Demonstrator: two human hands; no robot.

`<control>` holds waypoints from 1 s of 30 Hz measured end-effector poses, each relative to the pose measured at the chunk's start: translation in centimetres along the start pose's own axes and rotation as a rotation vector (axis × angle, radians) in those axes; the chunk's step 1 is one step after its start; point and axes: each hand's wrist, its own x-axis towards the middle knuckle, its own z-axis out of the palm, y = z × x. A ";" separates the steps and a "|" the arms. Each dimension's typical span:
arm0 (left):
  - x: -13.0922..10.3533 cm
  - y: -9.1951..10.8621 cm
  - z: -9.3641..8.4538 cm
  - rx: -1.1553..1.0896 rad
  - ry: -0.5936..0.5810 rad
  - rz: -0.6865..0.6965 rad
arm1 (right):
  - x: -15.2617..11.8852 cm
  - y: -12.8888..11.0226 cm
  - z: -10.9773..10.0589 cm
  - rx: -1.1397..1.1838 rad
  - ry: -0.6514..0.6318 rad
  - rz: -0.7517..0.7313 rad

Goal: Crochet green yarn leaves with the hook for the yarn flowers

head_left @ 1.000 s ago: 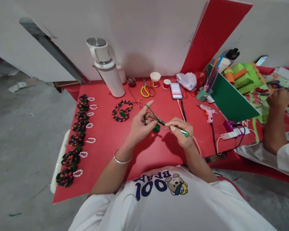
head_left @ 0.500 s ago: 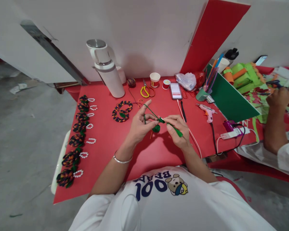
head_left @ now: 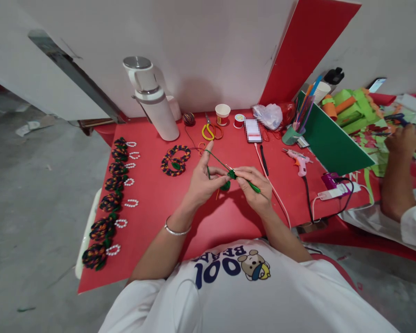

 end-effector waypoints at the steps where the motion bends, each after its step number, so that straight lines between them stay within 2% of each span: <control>1: 0.0 0.0 0.0 0.008 -0.002 -0.003 | 0.0 0.0 0.0 0.002 0.004 0.005; 7: -0.2 0.6 -0.7 0.054 -0.037 -0.051 | -0.2 0.7 -0.4 0.058 0.002 0.015; 12: -0.1 0.5 -1.2 0.027 -0.057 -0.011 | -0.2 1.0 -0.7 0.064 -0.026 0.014; 19: 0.3 0.3 -0.5 -0.007 -0.017 -0.005 | -0.3 0.9 -0.5 0.059 -0.029 0.020; 30: -0.1 0.1 0.5 0.003 0.079 -0.025 | -0.9 1.3 0.9 0.146 0.017 0.119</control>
